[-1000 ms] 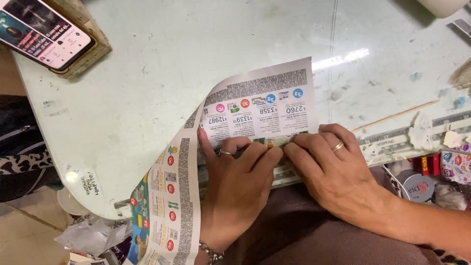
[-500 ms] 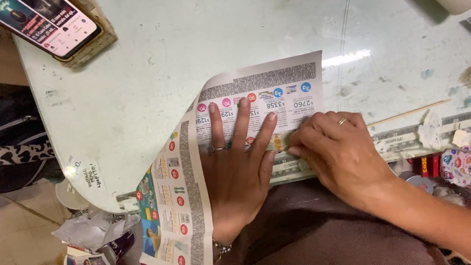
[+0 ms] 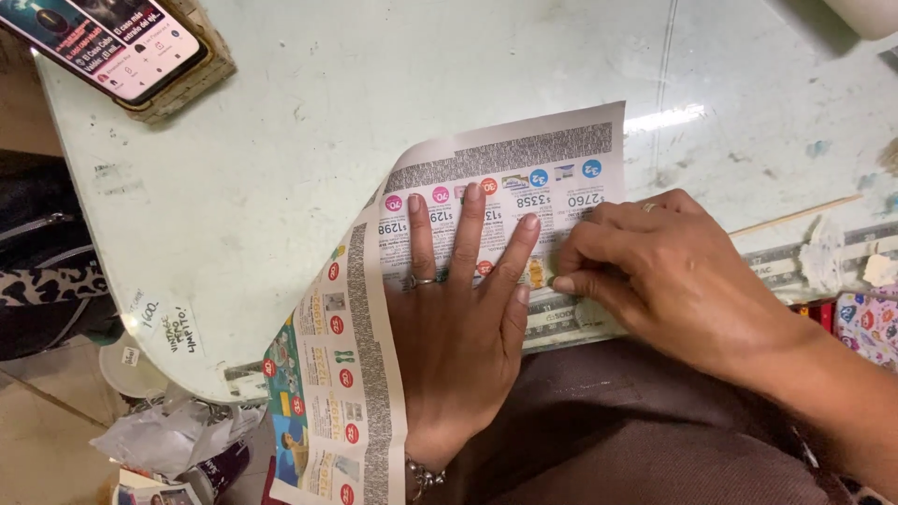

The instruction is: Rolling strips of paper around a thin wooden stick to create paper tubes for handcrafting.

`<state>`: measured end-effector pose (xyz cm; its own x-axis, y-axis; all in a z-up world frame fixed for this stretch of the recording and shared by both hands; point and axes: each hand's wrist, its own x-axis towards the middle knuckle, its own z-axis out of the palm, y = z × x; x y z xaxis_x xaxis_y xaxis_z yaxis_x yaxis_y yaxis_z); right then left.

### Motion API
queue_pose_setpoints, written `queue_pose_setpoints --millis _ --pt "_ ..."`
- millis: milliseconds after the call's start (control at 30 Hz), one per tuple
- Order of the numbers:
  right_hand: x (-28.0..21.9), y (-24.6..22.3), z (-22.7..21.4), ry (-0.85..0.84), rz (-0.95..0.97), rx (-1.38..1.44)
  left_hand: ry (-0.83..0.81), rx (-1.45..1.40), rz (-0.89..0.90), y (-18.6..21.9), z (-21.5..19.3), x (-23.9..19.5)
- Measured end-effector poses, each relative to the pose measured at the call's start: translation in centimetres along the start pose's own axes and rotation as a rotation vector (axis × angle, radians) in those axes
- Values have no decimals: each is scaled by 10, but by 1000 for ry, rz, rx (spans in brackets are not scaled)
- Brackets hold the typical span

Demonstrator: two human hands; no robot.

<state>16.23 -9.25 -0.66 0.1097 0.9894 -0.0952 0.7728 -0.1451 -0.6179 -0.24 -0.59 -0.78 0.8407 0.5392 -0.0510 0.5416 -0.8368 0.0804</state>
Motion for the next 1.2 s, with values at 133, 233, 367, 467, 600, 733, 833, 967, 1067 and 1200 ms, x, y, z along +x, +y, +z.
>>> queue_pose_setpoints --millis 133,233,367,467,600,733,833,967,1067,1200 --pt "-2 0 1 14 -13 -76 55 -7 4 1 -1 -1" --pt "-6 1 6 76 -39 -161 75 -18 -2 1 0 0" --pt "-10 0 14 232 -119 -292 71 9 -12 3 1 -1" --pt "-16 6 21 332 -232 -428 99 -53 -11 3 3 -1" --pt "-22 12 27 322 -278 -411 109 38 -23 4 4 -2" --pt "-23 12 27 283 -392 -432 59 10 1 3 1 -2" --pt "-22 11 25 214 -439 -421 76 3 -1 2 1 -2" --pt "-22 7 29 175 -408 -374 69 -79 1 1 3 -2" --pt "-17 -10 28 261 -366 -512 66 -123 -15 2 3 -2" --pt "-13 -7 35 331 -287 -427 88 -78 -35 1 7 -5"
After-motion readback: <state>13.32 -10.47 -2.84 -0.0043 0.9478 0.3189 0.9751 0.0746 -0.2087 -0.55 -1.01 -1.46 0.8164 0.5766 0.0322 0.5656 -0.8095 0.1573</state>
